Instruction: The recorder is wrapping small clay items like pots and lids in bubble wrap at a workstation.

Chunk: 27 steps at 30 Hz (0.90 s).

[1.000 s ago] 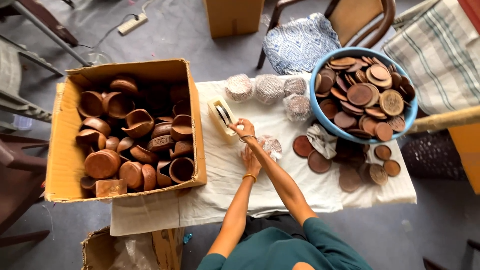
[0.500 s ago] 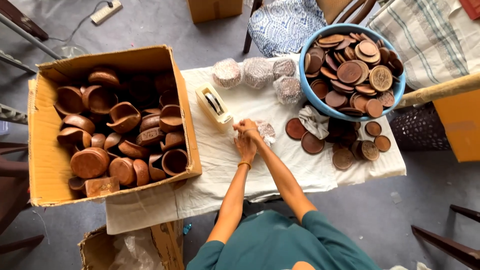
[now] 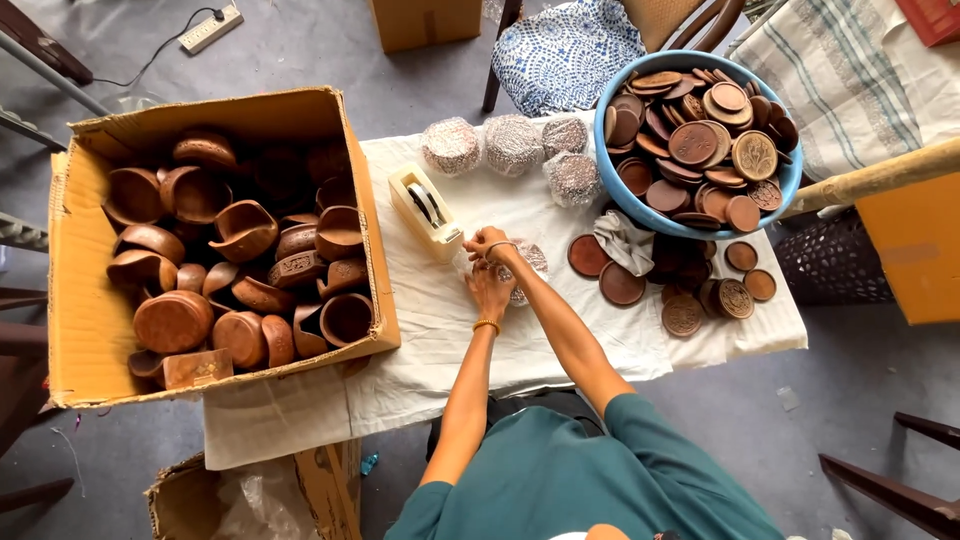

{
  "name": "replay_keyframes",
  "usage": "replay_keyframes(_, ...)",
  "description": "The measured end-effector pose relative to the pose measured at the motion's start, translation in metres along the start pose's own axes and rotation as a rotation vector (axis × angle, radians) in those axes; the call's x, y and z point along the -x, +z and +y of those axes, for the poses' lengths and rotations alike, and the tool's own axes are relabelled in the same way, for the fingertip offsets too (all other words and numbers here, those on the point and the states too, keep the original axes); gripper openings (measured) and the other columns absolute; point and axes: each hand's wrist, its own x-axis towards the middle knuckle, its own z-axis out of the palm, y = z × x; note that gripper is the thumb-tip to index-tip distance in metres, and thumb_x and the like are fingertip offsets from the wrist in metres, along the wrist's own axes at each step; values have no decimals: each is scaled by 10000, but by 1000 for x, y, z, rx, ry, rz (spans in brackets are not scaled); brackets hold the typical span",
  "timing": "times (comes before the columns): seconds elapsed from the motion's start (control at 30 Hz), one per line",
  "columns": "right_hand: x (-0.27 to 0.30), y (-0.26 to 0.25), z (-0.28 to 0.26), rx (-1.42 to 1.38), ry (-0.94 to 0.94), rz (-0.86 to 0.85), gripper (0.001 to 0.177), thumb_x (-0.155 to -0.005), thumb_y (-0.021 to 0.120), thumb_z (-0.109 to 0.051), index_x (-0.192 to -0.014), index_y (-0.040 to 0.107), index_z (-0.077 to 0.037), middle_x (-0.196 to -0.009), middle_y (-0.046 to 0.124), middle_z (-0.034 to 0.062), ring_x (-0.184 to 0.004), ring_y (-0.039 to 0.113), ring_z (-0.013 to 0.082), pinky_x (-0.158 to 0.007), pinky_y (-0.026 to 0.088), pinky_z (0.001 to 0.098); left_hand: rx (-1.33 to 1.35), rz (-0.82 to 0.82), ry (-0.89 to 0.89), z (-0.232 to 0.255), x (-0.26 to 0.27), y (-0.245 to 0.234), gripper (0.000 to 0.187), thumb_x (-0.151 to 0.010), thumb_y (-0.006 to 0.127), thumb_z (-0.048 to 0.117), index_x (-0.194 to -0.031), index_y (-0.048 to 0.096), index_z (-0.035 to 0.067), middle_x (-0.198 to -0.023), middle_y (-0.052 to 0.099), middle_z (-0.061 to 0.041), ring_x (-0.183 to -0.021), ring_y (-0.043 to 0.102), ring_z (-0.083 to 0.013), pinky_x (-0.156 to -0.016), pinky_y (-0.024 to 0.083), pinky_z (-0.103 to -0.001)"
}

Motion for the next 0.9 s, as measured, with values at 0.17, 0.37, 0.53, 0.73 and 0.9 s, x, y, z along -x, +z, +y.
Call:
replay_keyframes(0.17,0,-3,-9,35,-12,23,286,-916,752,-250,-882,691,27,-818,760,120,-757,790,216,-569,638,327,-7,-3,-12,7,-1,-5,524,-750,786,496,-1183,712,210,-1421,553,-3,-1446,389,-225,-1210,170,-657)
replay_keyframes(0.37,-16,-6,27,463,-143,298,290,-894,750,-280,-878,744,10,-797,760,188,-724,777,261,-657,604,350,1,50,33,3,2,-6,583,-744,811,472,-1255,694,219,-1489,515,-24,-1472,348,-234,-1191,144,-676)
replay_keyframes(0.53,19,-38,12,414,-443,400,339,-829,787,-390,-899,792,-58,-864,780,141,-741,760,271,-703,589,378,56,-25,0,26,6,-31,585,-730,813,514,-1255,701,281,-1539,486,-44,-1489,349,-261,-1207,126,-672)
replay_keyframes(0.73,78,-77,-23,592,-515,209,302,-846,790,-413,-907,798,-118,-845,741,113,-775,728,281,-718,568,406,78,-35,22,33,6,-40,685,-748,797,587,-1372,650,346,-1526,479,-128,-1462,379,-324,-1213,163,-658)
replay_keyframes(0.9,122,-72,-42,868,-576,307,245,-915,718,-330,-892,727,-86,-845,728,110,-815,699,303,-694,537,433,54,-135,-63,29,4,-38,742,-763,794,625,-1425,614,340,-1500,521,-105,-1463,409,-311,-1282,145,-639)
